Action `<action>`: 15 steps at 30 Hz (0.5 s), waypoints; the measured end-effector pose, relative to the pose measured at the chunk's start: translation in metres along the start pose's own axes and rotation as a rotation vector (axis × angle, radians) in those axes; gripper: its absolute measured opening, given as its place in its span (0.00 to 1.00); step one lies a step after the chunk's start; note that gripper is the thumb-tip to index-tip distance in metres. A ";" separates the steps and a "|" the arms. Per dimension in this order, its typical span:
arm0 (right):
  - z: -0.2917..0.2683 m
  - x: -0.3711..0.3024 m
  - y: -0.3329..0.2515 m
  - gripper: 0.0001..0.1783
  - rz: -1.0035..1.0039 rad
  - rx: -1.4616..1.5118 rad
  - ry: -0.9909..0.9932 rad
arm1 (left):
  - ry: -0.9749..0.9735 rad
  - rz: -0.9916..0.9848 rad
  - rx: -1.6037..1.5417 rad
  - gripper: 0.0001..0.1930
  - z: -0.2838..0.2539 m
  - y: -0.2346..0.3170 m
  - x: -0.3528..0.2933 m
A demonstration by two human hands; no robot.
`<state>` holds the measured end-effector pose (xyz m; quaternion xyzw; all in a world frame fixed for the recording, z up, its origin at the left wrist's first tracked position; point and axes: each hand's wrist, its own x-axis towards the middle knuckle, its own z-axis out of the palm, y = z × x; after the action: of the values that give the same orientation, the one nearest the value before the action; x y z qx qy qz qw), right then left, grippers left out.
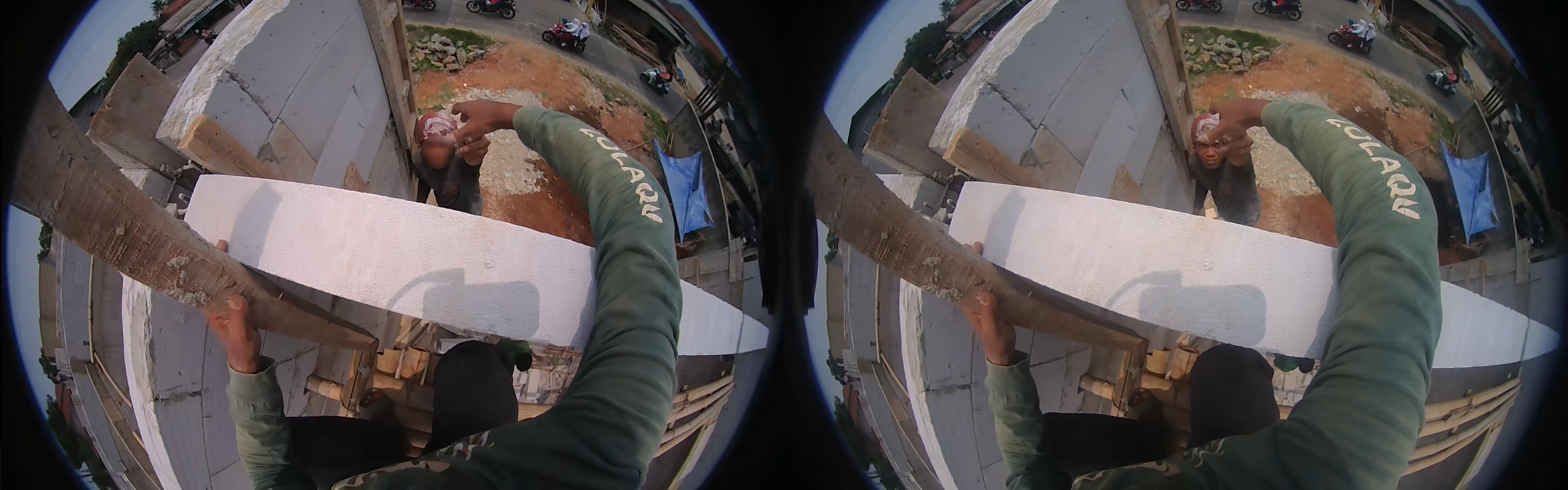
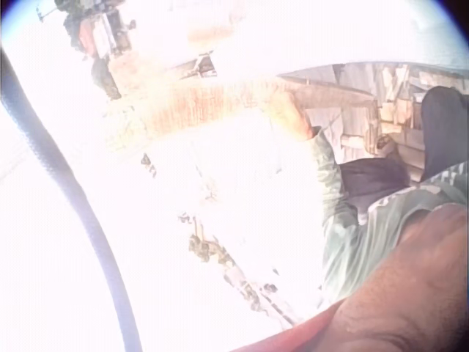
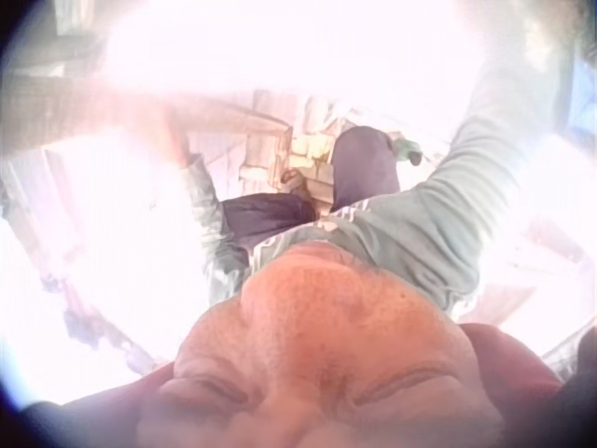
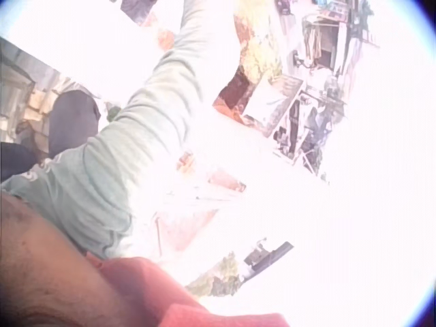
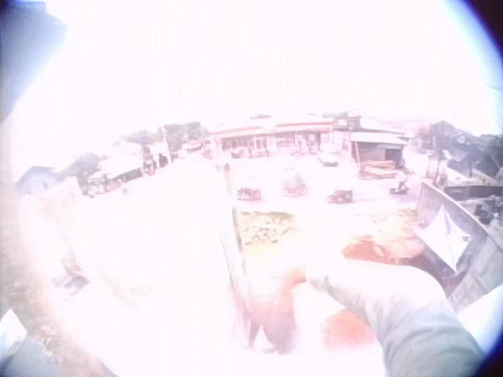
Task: The person lifts and positions a long white concrete block onto a bamboo scaffold, then uses a hammer and wooden block to tap it into place. They continue to adjust and secure the block using a metal bar and hammer.
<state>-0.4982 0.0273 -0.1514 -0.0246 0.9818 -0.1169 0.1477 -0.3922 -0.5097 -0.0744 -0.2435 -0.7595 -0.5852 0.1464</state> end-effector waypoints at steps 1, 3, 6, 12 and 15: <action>0.005 0.004 0.003 0.29 -0.030 -0.020 -0.020 | 0.002 0.008 0.017 0.44 0.000 -0.001 0.000; 0.020 0.010 0.009 0.23 -0.110 -0.010 0.019 | -0.003 0.011 0.039 0.44 0.000 -0.002 0.000; 0.043 0.012 0.017 0.16 -0.204 0.089 0.119 | 0.002 0.014 0.051 0.45 -0.003 -0.004 -0.001; 0.054 0.003 -0.008 0.11 -0.330 -0.102 0.400 | -0.020 0.005 0.004 0.44 -0.008 -0.014 -0.004; 0.007 -0.015 -0.049 0.13 -0.414 0.000 0.487 | -0.036 -0.027 -0.129 0.42 -0.009 -0.016 -0.005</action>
<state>-0.4816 -0.0204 -0.1420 -0.1952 0.9624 -0.1471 -0.1185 -0.3972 -0.5219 -0.0873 -0.2526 -0.7259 -0.6305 0.1086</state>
